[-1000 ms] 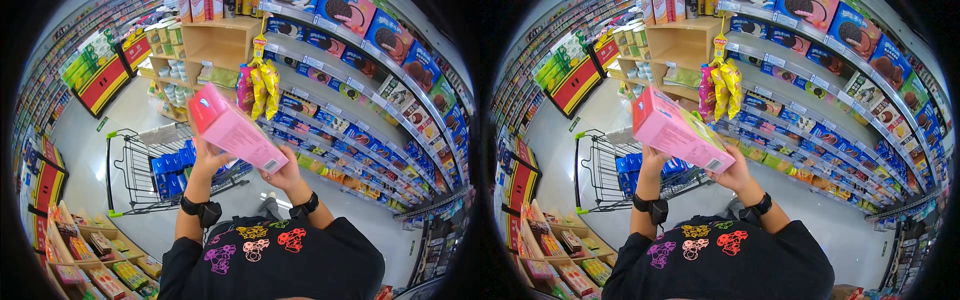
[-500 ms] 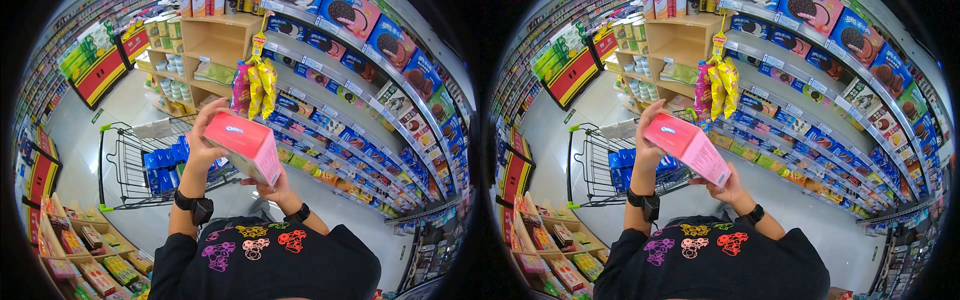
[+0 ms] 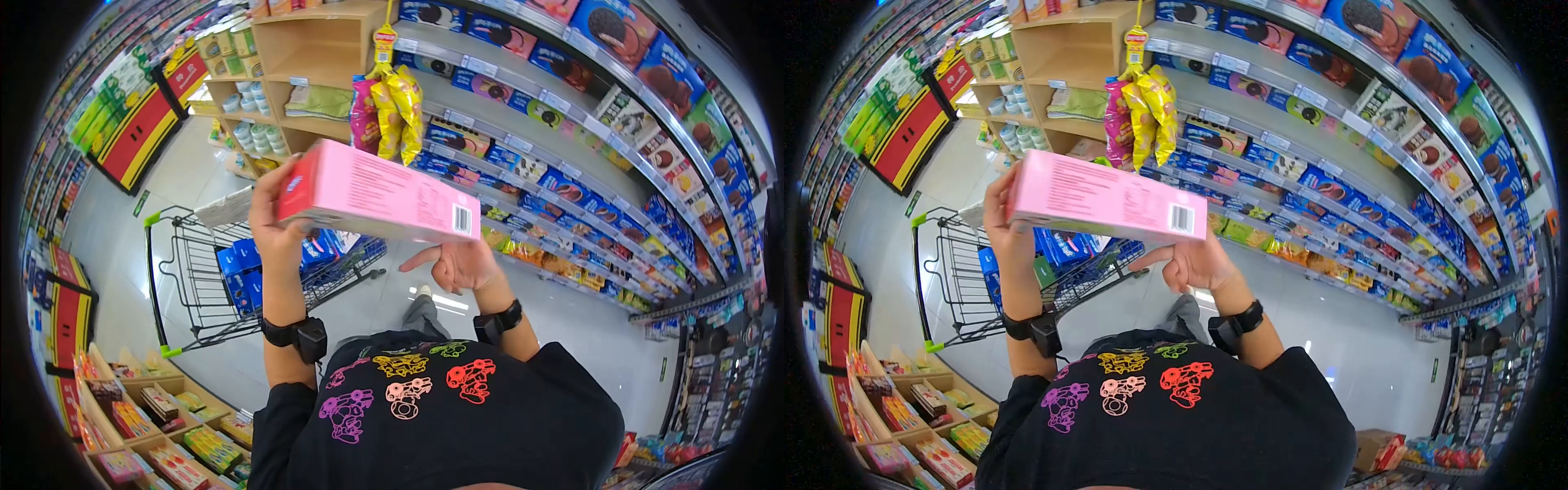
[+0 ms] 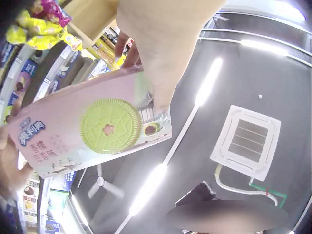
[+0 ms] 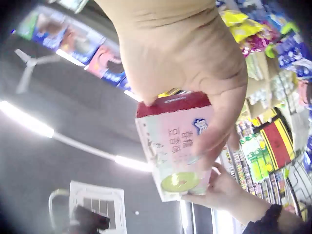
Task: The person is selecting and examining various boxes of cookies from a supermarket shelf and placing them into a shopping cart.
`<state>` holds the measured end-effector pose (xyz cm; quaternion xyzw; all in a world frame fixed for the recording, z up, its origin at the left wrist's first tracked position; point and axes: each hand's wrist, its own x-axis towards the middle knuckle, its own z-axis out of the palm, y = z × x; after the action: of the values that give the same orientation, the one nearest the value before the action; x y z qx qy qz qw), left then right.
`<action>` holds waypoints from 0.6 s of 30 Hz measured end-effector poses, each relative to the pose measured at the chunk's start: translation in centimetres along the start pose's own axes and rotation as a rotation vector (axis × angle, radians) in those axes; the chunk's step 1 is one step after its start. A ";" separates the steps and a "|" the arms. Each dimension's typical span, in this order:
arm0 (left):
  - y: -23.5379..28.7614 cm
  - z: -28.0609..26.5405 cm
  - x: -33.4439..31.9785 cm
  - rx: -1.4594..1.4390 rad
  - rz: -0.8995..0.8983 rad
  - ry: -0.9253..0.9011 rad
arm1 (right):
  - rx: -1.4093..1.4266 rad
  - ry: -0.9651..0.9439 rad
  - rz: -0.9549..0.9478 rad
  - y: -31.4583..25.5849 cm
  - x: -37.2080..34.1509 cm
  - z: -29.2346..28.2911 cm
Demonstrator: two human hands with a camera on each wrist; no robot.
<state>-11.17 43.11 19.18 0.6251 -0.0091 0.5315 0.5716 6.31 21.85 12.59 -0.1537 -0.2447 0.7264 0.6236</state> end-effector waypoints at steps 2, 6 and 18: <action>0.1 0.2 -0.3 -0.052 -0.086 0.060 | -0.269 0.166 -0.059 -0.8 -0.8 2.2; -0.9 -0.3 -1.3 0.005 -0.172 -0.026 | -0.535 0.324 -0.210 -1.1 -1.8 4.5; -2.6 -0.1 -3.6 0.355 -0.205 -0.065 | -0.623 0.484 -0.286 -0.9 -1.6 4.8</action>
<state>-11.21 41.91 14.90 0.7304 0.1297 0.4435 0.5029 4.80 19.57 16.88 -0.4658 -0.3180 0.4665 0.6813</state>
